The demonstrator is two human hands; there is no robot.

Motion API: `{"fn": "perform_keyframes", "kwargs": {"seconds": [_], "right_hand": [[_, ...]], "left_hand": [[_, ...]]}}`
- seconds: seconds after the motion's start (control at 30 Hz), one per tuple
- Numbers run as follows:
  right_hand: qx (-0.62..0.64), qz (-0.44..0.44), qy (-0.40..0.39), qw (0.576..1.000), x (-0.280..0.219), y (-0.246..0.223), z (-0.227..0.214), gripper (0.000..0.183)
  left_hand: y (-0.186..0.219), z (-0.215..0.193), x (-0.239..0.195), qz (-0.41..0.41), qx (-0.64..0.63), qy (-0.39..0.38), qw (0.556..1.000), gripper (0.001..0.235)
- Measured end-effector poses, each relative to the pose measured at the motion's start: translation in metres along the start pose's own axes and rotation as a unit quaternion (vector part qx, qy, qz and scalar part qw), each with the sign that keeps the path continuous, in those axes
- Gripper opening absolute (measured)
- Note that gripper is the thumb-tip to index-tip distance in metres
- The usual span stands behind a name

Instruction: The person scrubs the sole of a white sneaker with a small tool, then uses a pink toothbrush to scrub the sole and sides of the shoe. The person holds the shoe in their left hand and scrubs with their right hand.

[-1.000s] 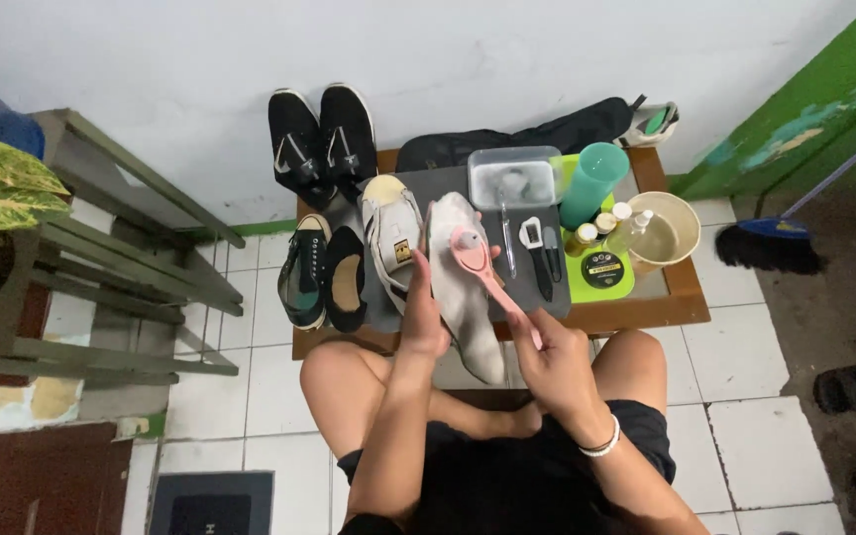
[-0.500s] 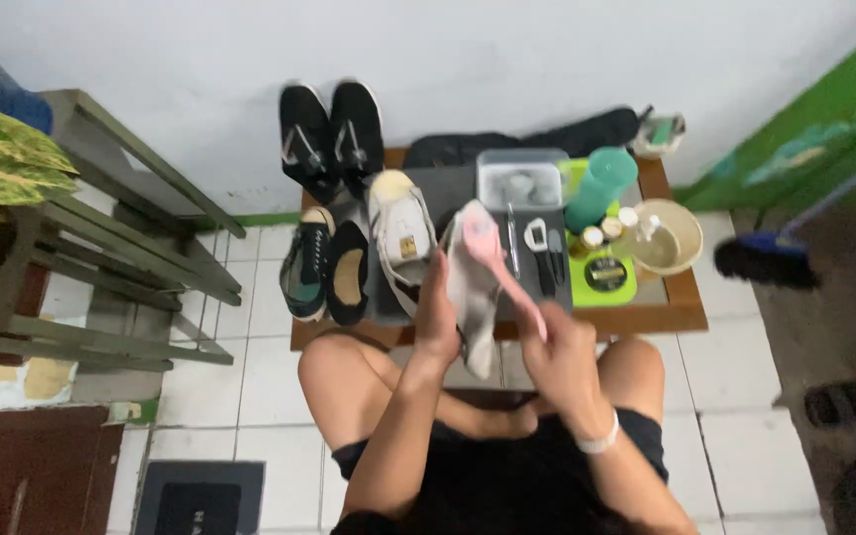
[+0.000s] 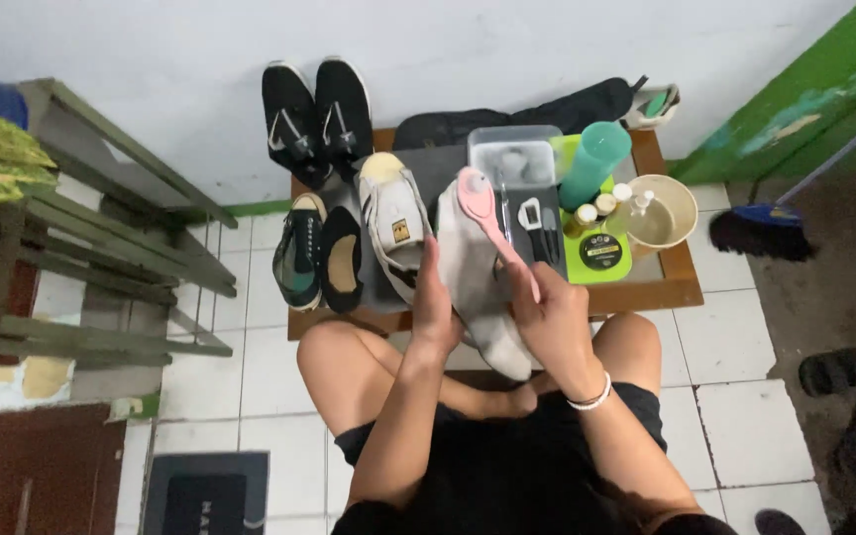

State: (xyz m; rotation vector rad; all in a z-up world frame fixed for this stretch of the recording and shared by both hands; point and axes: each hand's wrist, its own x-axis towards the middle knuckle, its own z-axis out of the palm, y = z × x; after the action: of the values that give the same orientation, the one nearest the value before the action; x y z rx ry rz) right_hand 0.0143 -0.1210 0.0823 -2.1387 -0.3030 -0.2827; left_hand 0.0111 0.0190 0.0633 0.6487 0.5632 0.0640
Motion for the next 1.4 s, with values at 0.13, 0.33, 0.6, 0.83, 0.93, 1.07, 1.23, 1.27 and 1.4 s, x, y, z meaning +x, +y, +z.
{"fn": "perform_keyframes", "kwargs": {"seconds": [0.13,0.33,0.6,0.83,0.93,1.07,1.23,1.27,1.4], "right_hand": [[0.001,0.002,-0.016,1.000,-0.023,0.002,0.009,0.038],[-0.014,0.037,-0.056,0.998,-0.026,0.003,0.010,0.036],[0.016,0.074,-0.098,0.992,-0.038,-0.009,0.009,0.047],[-0.006,0.013,-0.053,0.998,-0.014,-0.008,0.002,0.046],[0.012,0.061,-0.127,0.990,-0.036,-0.003,0.002,0.055],[0.015,0.041,-0.096,0.994,-0.027,-0.011,-0.001,0.050],[0.038,0.041,-0.084,0.995,-0.033,-0.016,0.001,0.048],[0.034,0.057,-0.106,0.992,-0.038,-0.012,0.002,0.048],[0.013,0.093,-0.128,0.987,-0.041,-0.005,0.003,0.045]], "left_hand": [[0.012,-0.005,0.002,0.014,-0.034,0.004,0.999,0.085],[-0.006,-0.015,0.008,0.065,-0.057,-0.134,0.987,0.073],[0.028,0.029,-0.026,0.002,-0.048,0.005,0.999,0.089],[0.010,0.022,-0.008,0.035,-0.047,-0.016,0.998,0.077],[0.023,0.034,-0.028,0.066,-0.071,-0.019,0.995,0.071],[-0.005,0.000,0.003,0.043,-0.118,0.003,0.992,0.064],[-0.008,-0.020,0.020,0.044,-0.133,0.004,0.990,0.071],[0.000,-0.017,0.014,0.033,-0.179,-0.006,0.983,0.063],[0.004,-0.005,-0.006,0.007,-0.188,-0.034,0.982,0.061]]}}
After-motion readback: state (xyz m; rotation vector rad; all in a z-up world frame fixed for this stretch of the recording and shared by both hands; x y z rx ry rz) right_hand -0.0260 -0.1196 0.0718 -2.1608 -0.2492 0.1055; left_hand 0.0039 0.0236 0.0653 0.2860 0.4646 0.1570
